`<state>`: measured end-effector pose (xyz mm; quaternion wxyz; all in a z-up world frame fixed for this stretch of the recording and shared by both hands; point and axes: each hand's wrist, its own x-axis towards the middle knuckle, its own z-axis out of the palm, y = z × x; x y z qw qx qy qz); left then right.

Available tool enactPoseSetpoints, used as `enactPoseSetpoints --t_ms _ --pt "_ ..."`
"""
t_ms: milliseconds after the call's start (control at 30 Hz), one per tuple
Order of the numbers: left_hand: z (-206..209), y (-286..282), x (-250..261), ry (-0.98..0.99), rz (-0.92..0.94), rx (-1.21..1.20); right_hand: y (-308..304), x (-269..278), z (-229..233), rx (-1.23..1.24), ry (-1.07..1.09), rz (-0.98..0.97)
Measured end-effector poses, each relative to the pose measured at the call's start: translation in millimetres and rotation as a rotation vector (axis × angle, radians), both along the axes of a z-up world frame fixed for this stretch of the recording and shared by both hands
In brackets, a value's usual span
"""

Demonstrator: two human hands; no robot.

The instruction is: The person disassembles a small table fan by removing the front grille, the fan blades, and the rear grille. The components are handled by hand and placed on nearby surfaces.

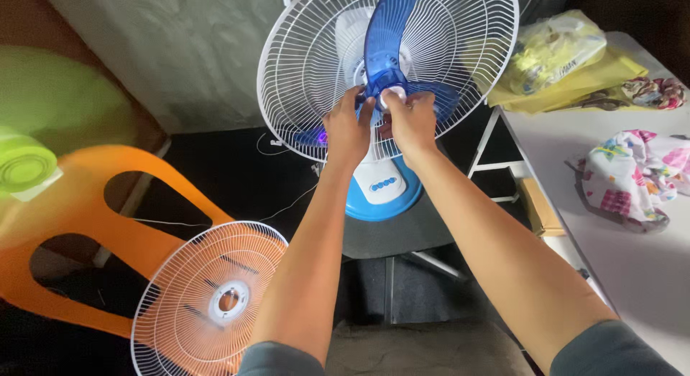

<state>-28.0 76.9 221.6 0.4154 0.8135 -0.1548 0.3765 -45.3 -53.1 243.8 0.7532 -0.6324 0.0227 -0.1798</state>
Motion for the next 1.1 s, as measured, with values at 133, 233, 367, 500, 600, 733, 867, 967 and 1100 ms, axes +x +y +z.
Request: enactPoseSetpoints --t_ms 133,233,367,500,600,733,867,967,1100 --pt "-4.8 -2.2 11.5 0.095 -0.025 0.027 -6.1 5.9 2.1 -0.008 0.035 0.117" --pt "-11.6 -6.1 21.3 0.047 -0.019 0.039 -11.2 12.0 -1.0 0.006 0.208 0.113" --pt "-14.5 -7.7 28.9 0.017 0.043 0.061 -18.3 17.1 -3.2 0.003 0.24 0.171" --pt "-13.0 -8.9 28.8 0.13 0.072 0.08 -18.9 15.7 -4.7 -0.015 0.262 0.184" --pt "-11.7 -10.2 25.9 0.117 0.043 0.08 -16.2 12.3 -3.4 0.012 0.289 0.22" --pt "-8.7 -17.1 22.2 0.213 0.074 0.081 -17.7 6.2 -2.0 0.027 0.281 0.314" --pt "1.5 -19.0 18.7 0.248 0.083 0.074 -16.5 5.4 -0.9 -0.055 0.237 0.239" --pt "5.5 -22.4 13.5 0.314 0.079 0.087 -16.6 7.3 -4.9 -0.241 0.178 0.11" --pt "6.3 -20.5 11.3 0.265 0.066 0.084 -17.1 11.0 -7.5 -0.621 -0.028 -0.059"
